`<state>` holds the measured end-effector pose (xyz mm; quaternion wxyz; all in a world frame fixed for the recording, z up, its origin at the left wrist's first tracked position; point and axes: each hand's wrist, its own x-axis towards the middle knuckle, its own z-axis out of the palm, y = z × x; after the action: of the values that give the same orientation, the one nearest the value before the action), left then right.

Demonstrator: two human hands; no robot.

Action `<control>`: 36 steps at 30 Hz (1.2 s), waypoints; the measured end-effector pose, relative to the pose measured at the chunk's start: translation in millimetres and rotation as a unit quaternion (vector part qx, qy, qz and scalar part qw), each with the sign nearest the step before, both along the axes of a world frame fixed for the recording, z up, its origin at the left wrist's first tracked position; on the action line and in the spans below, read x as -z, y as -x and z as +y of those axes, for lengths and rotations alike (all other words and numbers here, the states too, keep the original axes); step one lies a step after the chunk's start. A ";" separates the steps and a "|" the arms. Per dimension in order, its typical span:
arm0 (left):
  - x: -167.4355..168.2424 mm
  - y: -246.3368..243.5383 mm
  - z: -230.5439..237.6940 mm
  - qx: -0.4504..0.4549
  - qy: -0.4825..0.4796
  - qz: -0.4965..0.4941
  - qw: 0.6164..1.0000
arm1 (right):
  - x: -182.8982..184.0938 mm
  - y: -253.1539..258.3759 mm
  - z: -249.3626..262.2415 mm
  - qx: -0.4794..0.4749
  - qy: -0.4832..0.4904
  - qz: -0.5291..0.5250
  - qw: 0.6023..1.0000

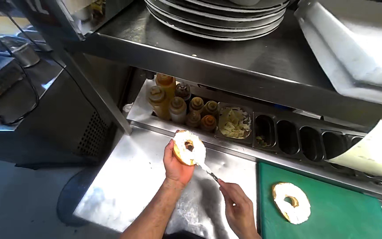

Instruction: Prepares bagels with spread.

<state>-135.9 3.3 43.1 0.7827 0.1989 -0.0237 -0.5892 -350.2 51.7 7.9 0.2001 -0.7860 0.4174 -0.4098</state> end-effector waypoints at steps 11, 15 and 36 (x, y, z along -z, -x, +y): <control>7.9 -10.7 2.5 -0.054 0.027 -0.023 0.998 | -28.4 -2.4 25.5 0.041 -0.103 -0.027 0.993; 3.0 -5.6 3.1 -0.055 0.009 -0.038 0.998 | -29.6 -24.5 32.8 -0.022 -0.127 -0.054 0.990; 34.2 -14.9 15.8 0.062 0.048 0.050 0.996 | -27.7 -12.0 29.4 -0.115 -0.064 -0.014 0.991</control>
<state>-121.0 19.0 9.0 0.7536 0.1297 -0.0249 -0.6440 -338.2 81.1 35.6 0.3016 -0.8087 0.3469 -0.3670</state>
